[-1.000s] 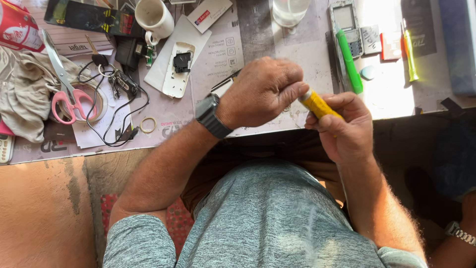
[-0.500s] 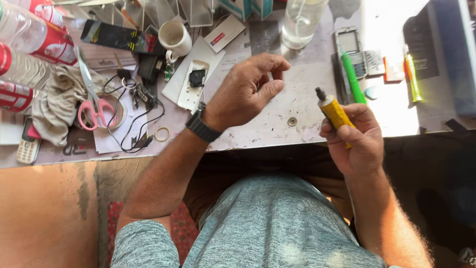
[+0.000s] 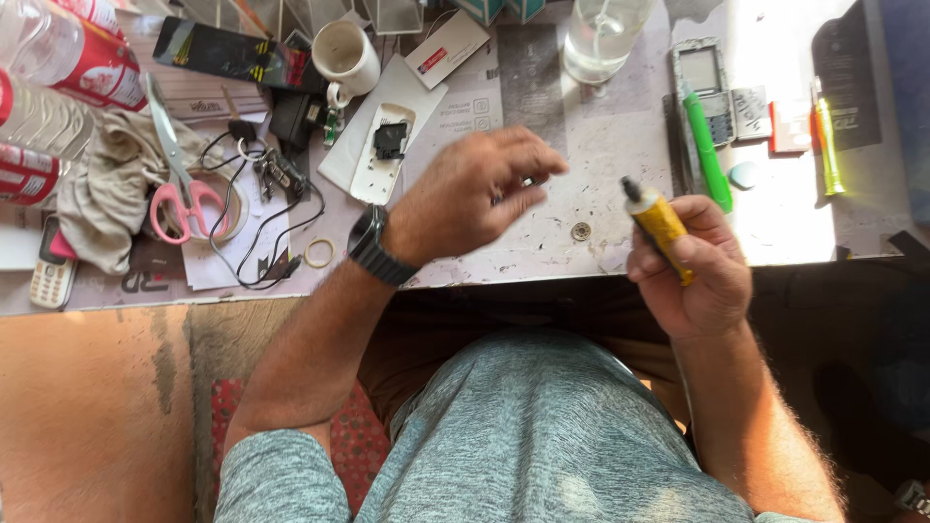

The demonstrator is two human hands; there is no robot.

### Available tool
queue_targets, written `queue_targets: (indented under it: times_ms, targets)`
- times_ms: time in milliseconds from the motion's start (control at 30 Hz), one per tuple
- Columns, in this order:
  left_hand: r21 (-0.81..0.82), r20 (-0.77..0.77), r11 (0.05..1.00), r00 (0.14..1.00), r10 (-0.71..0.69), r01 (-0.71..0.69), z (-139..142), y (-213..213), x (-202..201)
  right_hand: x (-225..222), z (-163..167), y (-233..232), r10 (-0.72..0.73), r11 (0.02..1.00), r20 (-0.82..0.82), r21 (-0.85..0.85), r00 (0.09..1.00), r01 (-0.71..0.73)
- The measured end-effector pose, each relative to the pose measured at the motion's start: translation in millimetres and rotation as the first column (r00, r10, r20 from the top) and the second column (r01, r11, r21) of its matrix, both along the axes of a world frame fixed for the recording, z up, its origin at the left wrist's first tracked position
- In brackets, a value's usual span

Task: The person pries inside a disassembled mobile phone using a metal file-like tool, then applies adhesive from a yellow glue tube to a small component and presses it into place. They continue manipulating the phone's internal parts and reposition the device on the cluttered workbench.

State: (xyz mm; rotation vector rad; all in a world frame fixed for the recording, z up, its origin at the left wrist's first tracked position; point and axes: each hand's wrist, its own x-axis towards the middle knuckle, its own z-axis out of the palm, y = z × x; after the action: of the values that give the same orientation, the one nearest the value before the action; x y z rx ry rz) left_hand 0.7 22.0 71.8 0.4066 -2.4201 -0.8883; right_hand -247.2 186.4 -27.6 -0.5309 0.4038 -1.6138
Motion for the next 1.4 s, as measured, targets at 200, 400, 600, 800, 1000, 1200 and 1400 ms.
queue_targets:
  times_ms: [200,400,600,800,1000,1200,1400]
  targets:
    - [0.223,-0.018,0.971,0.996,-0.085,0.087,17.9,18.1,-7.0,6.7,-1.2,-4.3,-0.003,1.0,-0.093,0.024,0.996,0.006]
    - [0.012,-0.159,0.998,0.985,-0.064,0.067,13.3,15.8,-21.0,12.0,9.9,-4.1,-0.053,0.998,-0.171,0.011,0.984,0.056]
    - [0.057,0.323,0.988,0.939,0.12,-0.146,13.9,13.6,-30.6,15.2,22.2,1.8,-0.187,0.982,-0.448,-0.111,0.874,0.153]
    - [0.321,-0.052,0.946,0.998,-0.034,0.049,27.0,18.2,-30.6,16.5,22.6,2.2,-0.192,0.981,-0.386,-0.091,0.902,0.17]
    - [0.189,-0.142,0.979,0.989,-0.047,0.073,21.4,21.4,-35.5,15.0,16.0,5.7,-0.152,0.984,-0.476,0.011,0.866,0.179]
    - [0.7,-0.392,0.68,0.914,0.11,0.218,14.6,0.6,-37.8,14.8,14.9,4.1,-0.215,0.973,-0.309,-0.151,0.926,0.176]
    - [-0.083,0.093,0.99,0.988,0.12,-0.113,1.4,5.3,-61.3,10.0,18.6,4.9,-0.218,0.958,-0.248,-0.241,0.944,0.158]
